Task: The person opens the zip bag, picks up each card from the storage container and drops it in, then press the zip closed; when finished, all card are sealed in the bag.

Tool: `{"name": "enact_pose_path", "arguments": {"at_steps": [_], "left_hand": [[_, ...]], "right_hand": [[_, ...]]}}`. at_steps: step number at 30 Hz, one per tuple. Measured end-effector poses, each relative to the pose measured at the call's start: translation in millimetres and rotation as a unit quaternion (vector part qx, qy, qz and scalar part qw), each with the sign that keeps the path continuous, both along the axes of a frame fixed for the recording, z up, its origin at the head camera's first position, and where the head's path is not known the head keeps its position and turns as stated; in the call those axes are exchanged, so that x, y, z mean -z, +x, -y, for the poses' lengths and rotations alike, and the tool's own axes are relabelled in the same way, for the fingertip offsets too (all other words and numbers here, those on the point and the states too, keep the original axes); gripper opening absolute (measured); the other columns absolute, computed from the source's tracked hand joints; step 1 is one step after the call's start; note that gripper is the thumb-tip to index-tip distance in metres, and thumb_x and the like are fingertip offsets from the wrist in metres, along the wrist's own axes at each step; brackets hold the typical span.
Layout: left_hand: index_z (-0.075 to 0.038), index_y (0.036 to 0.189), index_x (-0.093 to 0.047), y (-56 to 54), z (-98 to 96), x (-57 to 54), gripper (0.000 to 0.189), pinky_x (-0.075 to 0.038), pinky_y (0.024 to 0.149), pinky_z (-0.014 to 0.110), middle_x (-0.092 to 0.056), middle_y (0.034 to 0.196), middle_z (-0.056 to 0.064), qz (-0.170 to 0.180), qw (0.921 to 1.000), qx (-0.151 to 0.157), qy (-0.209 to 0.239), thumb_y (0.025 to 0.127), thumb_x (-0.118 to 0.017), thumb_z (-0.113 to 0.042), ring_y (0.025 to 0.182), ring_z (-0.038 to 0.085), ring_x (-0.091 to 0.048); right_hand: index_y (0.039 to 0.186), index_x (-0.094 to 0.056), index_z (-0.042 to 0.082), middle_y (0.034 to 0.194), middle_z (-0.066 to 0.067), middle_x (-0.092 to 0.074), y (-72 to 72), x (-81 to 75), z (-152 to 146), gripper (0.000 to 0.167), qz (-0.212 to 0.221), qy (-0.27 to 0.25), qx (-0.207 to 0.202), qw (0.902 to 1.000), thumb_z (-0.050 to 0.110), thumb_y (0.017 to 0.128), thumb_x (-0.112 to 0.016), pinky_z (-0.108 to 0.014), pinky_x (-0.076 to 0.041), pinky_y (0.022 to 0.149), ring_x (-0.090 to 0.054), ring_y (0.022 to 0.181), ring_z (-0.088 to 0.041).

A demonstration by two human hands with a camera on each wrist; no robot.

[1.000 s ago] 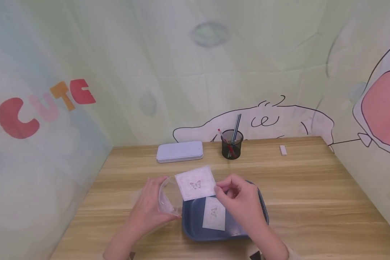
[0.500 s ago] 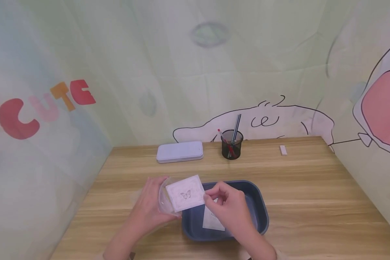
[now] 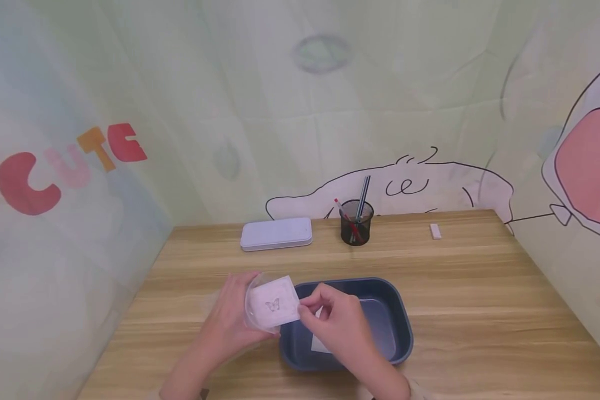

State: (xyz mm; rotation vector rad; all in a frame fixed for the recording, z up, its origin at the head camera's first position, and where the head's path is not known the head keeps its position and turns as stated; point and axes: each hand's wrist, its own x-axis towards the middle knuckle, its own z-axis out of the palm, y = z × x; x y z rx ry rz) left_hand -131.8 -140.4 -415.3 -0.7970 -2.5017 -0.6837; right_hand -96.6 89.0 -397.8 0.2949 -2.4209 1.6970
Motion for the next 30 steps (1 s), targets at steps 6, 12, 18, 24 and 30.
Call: {"name": "enact_pose_path", "arguments": {"at_steps": [6,12,18,24,30], "left_hand": [[0.000,0.133,-0.043,0.5,-0.6,-1.7,0.111,-0.020,0.114,0.043,-0.049,0.124,0.009,0.019,0.9998,-0.007,-0.008,0.046,-0.092,-0.048,0.112,0.022,-0.047],[0.000,0.133,-0.042,0.5,0.1,-2.0,0.110,-0.020,0.114,0.044,-0.049,0.123,0.009,0.022,0.9997,-0.005,-0.010,0.048,-0.092,-0.048,0.112,0.022,-0.047],[-0.002,0.133,-0.042,0.3,-0.8,-1.0,0.107,-0.021,0.113,0.046,-0.049,0.121,0.008,0.023,0.9997,0.001,-0.005,0.050,-0.092,-0.046,0.109,0.021,-0.048],[-0.003,0.132,-0.043,-0.1,-2.3,2.7,0.106,-0.024,0.111,0.051,-0.050,0.120,0.008,0.005,0.9999,0.013,0.003,0.049,-0.092,-0.046,0.109,0.021,-0.048],[-0.003,0.132,-0.043,-0.4,-3.1,3.5,0.104,-0.027,0.109,0.053,-0.050,0.121,0.008,-0.008,0.9998,0.015,-0.002,0.051,-0.090,-0.050,0.109,0.021,-0.048]], "right_hand": [[0.081,-0.071,0.024,0.072,0.014,-0.066,-1.5,3.4,7.9,0.009,-0.012,0.024,-0.021,0.9994,0.017,0.082,-0.077,-0.022,-0.036,0.038,-0.045,0.048,-0.012],[0.082,-0.072,0.028,0.069,0.018,-0.063,-2.7,5.7,15.2,0.006,-0.021,0.056,-0.027,0.9978,0.024,0.083,-0.077,-0.023,-0.039,0.038,-0.046,0.048,-0.009],[0.083,-0.073,0.026,0.068,0.020,-0.061,-5.3,8.0,22.5,0.004,-0.039,0.082,-0.031,0.9954,0.029,0.084,-0.076,-0.024,-0.041,0.038,-0.046,0.046,-0.006],[0.085,-0.074,0.028,0.071,0.023,-0.062,-6.8,9.7,31.2,0.004,-0.055,0.098,-0.045,0.9926,0.028,0.082,-0.077,-0.023,-0.043,0.039,-0.047,0.046,-0.004],[0.086,-0.077,0.024,0.072,0.023,-0.063,-9.9,12.3,38.2,0.006,-0.066,0.101,-0.057,0.9911,0.024,0.081,-0.079,-0.021,-0.044,0.040,-0.049,0.047,-0.003]]}}
